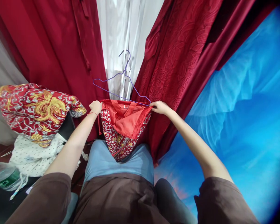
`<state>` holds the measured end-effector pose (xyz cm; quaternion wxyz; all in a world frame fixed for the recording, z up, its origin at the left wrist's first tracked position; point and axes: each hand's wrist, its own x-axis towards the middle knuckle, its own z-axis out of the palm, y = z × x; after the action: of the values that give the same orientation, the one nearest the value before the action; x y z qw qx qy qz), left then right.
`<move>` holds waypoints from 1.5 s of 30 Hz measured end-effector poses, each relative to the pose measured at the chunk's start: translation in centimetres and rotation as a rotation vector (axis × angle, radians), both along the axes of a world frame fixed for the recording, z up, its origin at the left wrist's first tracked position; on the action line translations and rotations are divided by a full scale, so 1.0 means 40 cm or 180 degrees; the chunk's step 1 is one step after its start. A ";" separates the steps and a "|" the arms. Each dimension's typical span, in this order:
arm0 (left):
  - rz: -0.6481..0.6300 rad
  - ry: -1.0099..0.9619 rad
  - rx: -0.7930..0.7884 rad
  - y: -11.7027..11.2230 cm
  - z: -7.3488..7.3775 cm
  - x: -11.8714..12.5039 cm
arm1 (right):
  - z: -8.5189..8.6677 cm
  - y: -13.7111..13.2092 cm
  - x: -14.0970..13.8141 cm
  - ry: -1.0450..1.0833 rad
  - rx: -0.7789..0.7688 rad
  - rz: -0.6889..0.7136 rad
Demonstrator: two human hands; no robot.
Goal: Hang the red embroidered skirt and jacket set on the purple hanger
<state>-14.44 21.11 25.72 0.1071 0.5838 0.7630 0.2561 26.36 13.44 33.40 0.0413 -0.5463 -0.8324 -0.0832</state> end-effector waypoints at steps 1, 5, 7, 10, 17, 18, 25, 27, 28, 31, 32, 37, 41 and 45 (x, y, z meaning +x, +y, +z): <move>0.0072 -0.0039 0.0015 0.002 0.007 -0.002 | 0.005 0.000 -0.001 0.0057 0.0036 0.0019; 0.0286 -0.0419 0.0032 0.027 0.039 -0.019 | 0.024 0.003 -0.006 0.0286 0.0181 0.0229; 0.0251 -0.0665 0.0070 0.050 0.051 -0.030 | 0.031 0.006 -0.012 0.0404 0.0338 0.0333; 0.0286 -0.1005 0.0306 0.089 0.055 -0.044 | 0.029 0.023 -0.038 0.0627 0.0612 0.0491; 0.0444 -0.1717 0.0790 0.149 0.016 -0.051 | -0.025 0.096 -0.144 0.1428 0.0837 0.0968; 0.0444 -0.1811 0.0820 0.152 0.013 -0.050 | -0.032 0.099 -0.159 0.1483 0.0881 0.0965; 0.0162 -0.2221 0.0991 0.173 0.045 0.003 | -0.054 0.092 -0.246 0.1089 0.1374 0.0414; 0.0077 -0.2179 0.1061 0.183 0.062 0.017 | -0.055 0.101 -0.262 0.1142 0.1480 0.0200; 0.0060 -0.2134 0.1093 0.188 0.069 0.021 | -0.056 0.107 -0.268 0.1197 0.1512 0.0073; 0.0091 -0.1975 0.1156 0.199 0.082 0.015 | -0.055 0.119 -0.273 0.1354 0.1500 -0.0239; 0.0122 -0.1934 0.1162 0.200 0.086 0.008 | -0.054 0.120 -0.272 0.1345 0.1474 -0.0266; 0.0236 -0.1872 0.1103 0.190 0.123 -0.049 | -0.037 0.112 -0.248 0.0545 0.1292 -0.0016; 0.0037 -0.1750 0.0973 0.179 0.185 -0.120 | -0.016 0.118 -0.219 0.0144 0.1068 -0.0222; -0.0188 -0.1146 0.0994 0.181 0.240 -0.211 | -0.004 0.135 -0.196 -0.0035 0.1210 -0.0061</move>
<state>-22.88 28.36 35.34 0.1572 0.5602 0.6653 0.4677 18.52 18.84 33.23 0.1383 -0.5362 -0.7967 -0.2423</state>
